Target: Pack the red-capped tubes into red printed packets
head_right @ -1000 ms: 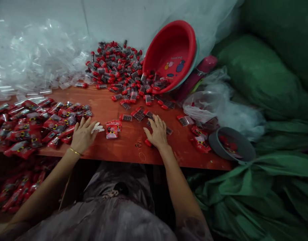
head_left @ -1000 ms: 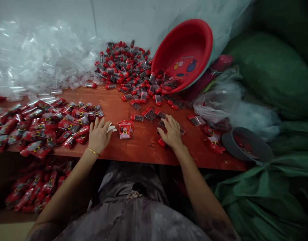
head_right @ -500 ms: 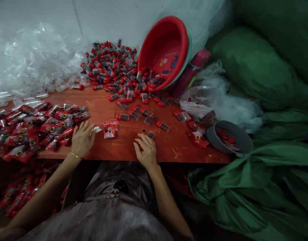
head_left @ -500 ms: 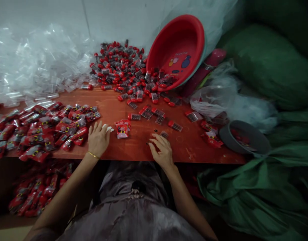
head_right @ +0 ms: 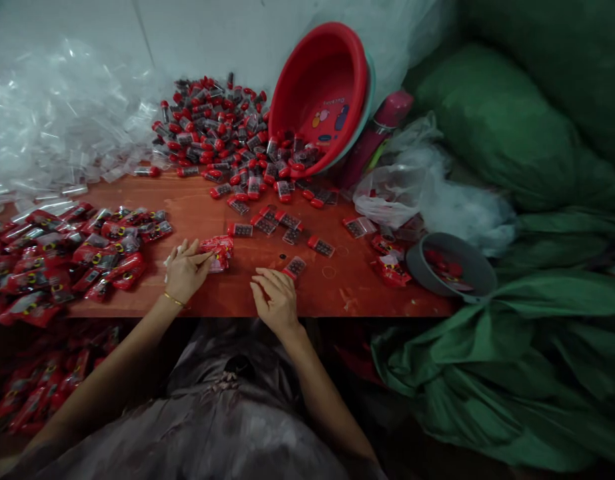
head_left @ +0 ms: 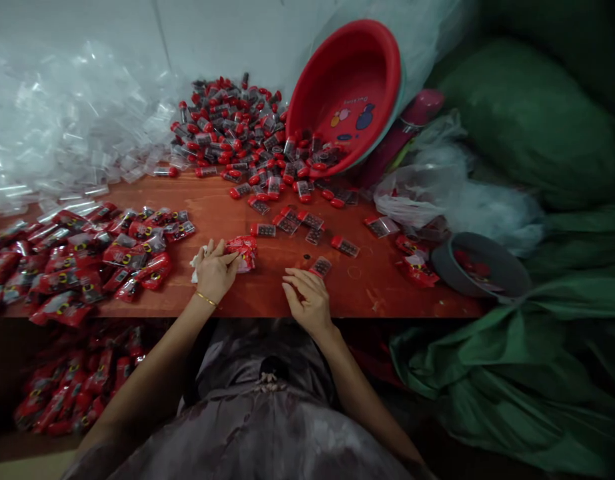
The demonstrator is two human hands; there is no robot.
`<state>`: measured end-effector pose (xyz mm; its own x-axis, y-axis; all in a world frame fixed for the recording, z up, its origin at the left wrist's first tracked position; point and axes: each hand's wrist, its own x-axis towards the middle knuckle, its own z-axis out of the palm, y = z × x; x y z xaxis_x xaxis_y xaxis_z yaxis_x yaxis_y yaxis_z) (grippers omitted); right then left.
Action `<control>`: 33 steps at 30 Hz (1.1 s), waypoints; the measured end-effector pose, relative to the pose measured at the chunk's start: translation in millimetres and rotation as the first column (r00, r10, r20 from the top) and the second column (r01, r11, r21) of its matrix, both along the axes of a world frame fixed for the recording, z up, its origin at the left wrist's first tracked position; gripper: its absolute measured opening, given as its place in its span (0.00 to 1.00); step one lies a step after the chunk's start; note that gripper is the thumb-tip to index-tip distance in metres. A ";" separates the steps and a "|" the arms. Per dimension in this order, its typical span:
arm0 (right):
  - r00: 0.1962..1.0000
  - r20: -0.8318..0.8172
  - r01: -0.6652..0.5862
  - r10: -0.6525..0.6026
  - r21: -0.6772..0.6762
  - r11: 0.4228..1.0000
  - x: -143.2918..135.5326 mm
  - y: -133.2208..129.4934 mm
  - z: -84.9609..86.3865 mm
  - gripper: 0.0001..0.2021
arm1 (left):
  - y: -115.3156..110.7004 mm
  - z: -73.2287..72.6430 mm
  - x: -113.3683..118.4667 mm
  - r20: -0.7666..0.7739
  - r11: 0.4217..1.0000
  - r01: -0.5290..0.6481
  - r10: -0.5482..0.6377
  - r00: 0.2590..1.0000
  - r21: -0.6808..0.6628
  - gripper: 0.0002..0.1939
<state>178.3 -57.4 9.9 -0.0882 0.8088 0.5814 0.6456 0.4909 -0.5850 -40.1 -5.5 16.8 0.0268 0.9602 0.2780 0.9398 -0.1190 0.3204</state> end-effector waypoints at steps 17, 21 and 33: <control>0.924 -0.380 -0.093 -0.034 -0.311 0.946 -54.9 34.2 10.2 0.18 | -23.8 34.1 43.9 0.947 0.947 0.221 0.171 0.273 -0.235 0.17; 0.966 -0.259 -0.055 -0.011 -0.243 0.968 -45.2 26.3 9.9 0.16 | -26.9 40.3 52.8 0.899 0.865 0.276 0.438 -0.004 -0.420 0.20; 0.932 0.328 -0.050 0.155 -0.306 0.951 71.4 49.2 18.2 0.22 | -18.2 48.8 62.4 0.844 0.812 0.322 0.532 -0.068 -0.486 0.20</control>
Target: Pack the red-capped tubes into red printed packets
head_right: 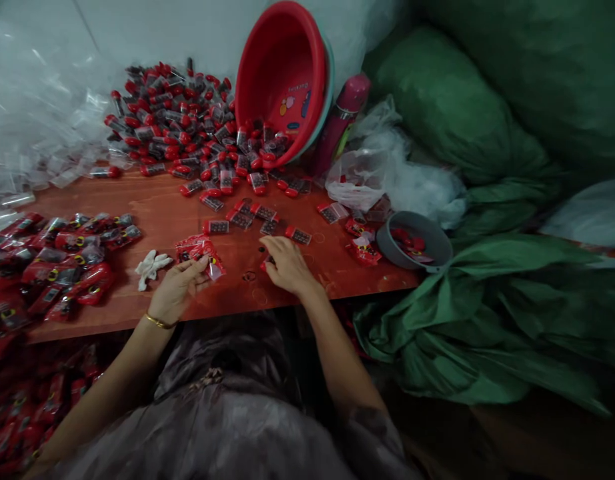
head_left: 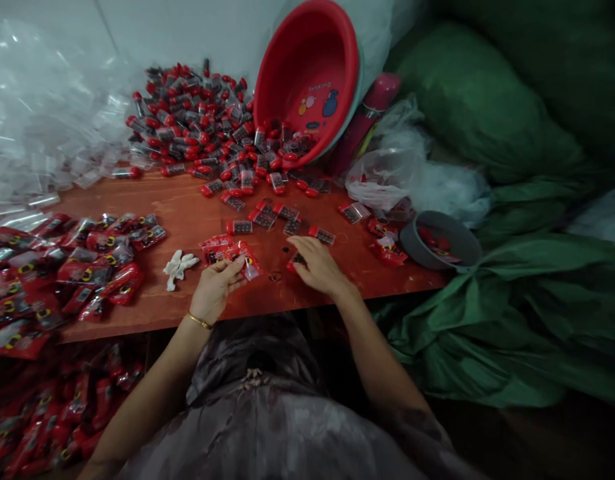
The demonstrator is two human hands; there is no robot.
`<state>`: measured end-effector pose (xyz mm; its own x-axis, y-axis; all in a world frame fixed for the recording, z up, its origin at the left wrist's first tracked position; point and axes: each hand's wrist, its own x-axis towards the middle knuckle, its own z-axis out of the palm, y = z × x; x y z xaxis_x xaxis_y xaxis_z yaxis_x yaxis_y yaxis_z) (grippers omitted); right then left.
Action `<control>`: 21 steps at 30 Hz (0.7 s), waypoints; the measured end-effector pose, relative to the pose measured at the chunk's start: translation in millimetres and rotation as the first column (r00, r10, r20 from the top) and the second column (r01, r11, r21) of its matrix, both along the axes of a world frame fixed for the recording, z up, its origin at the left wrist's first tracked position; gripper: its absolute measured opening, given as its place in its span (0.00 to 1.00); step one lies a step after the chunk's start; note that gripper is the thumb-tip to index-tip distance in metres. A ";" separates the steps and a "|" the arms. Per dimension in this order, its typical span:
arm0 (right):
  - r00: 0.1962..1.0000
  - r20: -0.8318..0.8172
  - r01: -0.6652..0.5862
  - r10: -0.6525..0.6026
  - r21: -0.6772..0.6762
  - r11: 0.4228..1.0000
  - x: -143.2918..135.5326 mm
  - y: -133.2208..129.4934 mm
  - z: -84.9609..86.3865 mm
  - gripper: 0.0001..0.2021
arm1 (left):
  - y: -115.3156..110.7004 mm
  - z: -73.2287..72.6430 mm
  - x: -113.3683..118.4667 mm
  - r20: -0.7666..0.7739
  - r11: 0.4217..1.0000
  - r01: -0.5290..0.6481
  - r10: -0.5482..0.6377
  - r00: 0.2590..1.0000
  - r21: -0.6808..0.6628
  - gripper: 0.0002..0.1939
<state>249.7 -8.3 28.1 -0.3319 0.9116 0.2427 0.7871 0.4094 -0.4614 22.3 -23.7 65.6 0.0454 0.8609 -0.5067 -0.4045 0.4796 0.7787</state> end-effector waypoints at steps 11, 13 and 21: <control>0.978 0.208 -0.020 0.018 0.010 1.000 32.8 -4.5 -27.1 0.16 | -4.2 0.9 5.9 0.062 0.997 -0.031 0.035 0.997 -0.074 0.20; 0.987 0.156 0.019 -0.024 0.033 0.999 33.1 -8.2 -32.1 0.14 | -3.5 1.3 5.3 0.052 0.997 -0.034 0.038 0.998 -0.074 0.19; 0.801 -0.503 0.179 -0.327 -0.320 0.931 -8.2 -59.4 -3.1 0.16 | -5.1 5.8 11.8 0.050 0.997 -0.018 0.022 0.999 -0.075 0.24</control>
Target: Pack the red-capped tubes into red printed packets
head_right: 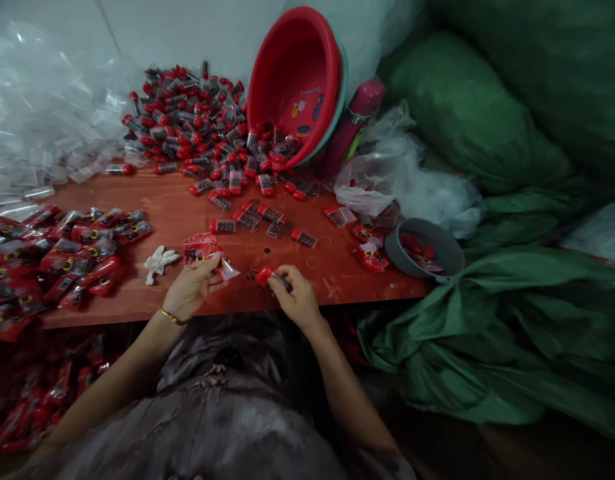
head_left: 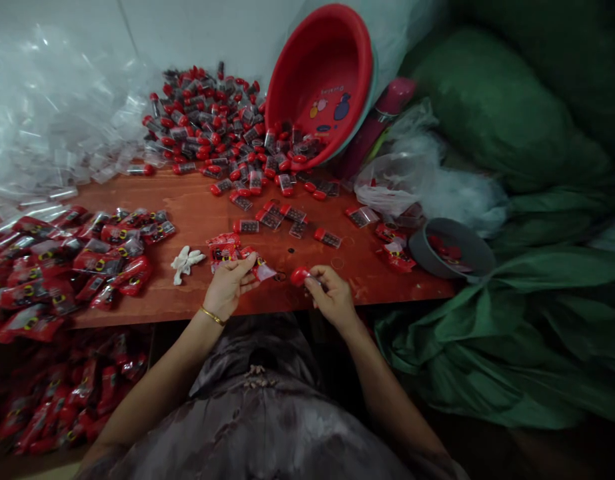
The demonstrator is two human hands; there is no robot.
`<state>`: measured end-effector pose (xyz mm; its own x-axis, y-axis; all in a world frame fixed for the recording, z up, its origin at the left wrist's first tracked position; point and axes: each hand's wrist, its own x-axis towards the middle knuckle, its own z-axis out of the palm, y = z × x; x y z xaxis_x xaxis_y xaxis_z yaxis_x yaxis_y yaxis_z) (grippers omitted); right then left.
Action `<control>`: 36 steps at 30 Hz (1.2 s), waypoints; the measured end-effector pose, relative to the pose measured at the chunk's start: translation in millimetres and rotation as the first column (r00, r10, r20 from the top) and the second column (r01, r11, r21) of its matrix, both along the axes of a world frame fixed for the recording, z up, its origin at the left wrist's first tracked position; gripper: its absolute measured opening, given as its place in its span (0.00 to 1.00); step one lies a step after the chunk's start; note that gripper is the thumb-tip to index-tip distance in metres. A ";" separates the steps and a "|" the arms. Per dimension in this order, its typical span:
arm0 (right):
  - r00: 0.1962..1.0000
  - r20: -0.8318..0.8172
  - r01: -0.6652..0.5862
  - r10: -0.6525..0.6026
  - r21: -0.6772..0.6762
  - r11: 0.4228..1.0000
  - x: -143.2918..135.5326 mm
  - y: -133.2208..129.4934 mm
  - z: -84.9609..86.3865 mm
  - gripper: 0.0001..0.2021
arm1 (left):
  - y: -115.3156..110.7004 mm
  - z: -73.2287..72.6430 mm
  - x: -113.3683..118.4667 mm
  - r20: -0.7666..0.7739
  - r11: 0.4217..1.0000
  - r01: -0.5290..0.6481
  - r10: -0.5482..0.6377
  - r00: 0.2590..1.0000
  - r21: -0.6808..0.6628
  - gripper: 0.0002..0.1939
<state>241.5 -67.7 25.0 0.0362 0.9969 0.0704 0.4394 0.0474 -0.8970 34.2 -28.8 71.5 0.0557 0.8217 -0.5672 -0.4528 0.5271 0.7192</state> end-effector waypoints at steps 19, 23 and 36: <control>0.888 -0.460 -0.089 0.013 -0.145 0.985 -48.2 -21.9 17.3 0.15 | -14.7 4.8 9.8 -0.053 0.984 0.068 -0.060 0.997 0.166 0.21; 0.890 -0.457 -0.058 0.000 -0.114 0.992 -53.8 -21.5 14.7 0.16 | -18.5 -3.4 14.6 -0.008 0.977 0.054 -0.053 0.999 0.205 0.19; 0.983 -0.169 0.100 -0.077 0.129 0.987 -68.5 -21.2 7.1 0.11 | -28.3 -16.6 25.4 0.167 0.972 -0.166 0.138 0.976 0.166 0.19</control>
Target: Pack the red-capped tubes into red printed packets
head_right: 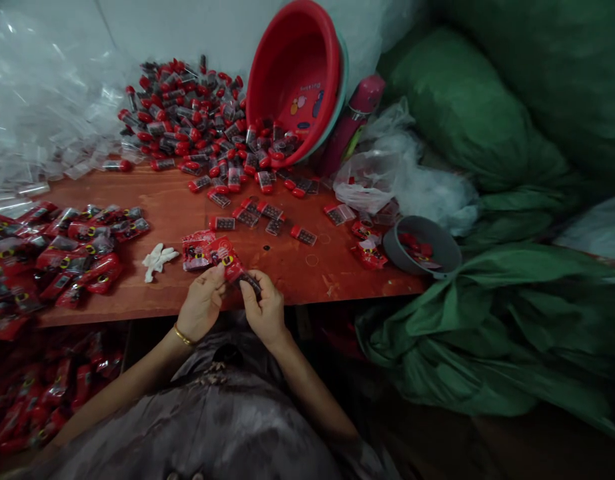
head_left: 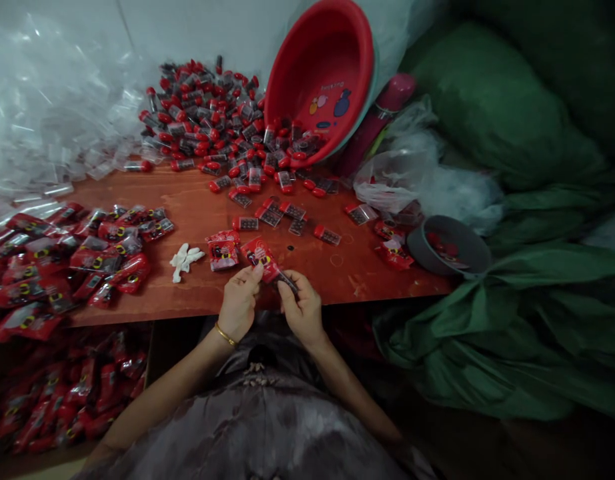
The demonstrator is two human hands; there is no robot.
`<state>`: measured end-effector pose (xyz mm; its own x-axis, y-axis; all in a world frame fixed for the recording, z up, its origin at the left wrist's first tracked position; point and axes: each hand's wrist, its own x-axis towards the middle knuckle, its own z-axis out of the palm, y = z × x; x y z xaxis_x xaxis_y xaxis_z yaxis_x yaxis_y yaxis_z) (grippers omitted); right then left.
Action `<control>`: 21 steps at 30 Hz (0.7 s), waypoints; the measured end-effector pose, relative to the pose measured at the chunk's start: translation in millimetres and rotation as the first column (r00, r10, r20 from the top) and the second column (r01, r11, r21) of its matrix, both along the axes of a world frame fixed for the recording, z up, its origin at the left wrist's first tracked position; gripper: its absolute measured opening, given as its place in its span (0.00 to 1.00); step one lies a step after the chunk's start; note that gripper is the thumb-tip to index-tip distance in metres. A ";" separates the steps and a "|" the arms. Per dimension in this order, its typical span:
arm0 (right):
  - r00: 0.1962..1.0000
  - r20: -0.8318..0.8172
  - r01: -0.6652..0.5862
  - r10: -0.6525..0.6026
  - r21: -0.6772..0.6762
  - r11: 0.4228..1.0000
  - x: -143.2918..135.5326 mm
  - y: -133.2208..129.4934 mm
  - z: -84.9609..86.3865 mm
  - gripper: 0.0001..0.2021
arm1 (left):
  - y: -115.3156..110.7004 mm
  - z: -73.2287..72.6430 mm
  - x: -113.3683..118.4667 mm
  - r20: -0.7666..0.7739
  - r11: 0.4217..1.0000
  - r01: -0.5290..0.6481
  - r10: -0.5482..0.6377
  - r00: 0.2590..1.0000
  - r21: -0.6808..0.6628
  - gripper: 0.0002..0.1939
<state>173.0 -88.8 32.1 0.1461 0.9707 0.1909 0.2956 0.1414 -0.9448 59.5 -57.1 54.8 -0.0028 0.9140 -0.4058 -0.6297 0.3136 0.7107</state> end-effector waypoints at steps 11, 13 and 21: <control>0.990 -0.141 -0.004 -0.001 -0.033 0.999 -9.7 9.5 6.0 0.10 | 1.4 -2.2 -0.4 -0.074 0.997 0.061 -0.056 0.996 0.057 0.18; 0.990 -0.142 -0.021 0.014 -0.052 0.998 -10.7 8.9 8.0 0.10 | 3.6 -0.9 -3.5 -0.110 0.991 0.105 -0.095 0.989 0.084 0.17; 0.979 -0.204 -0.004 -0.017 -0.105 0.994 -9.1 14.8 14.8 0.10 | 2.8 -1.8 0.2 -0.185 0.980 0.161 -0.139 0.973 0.114 0.17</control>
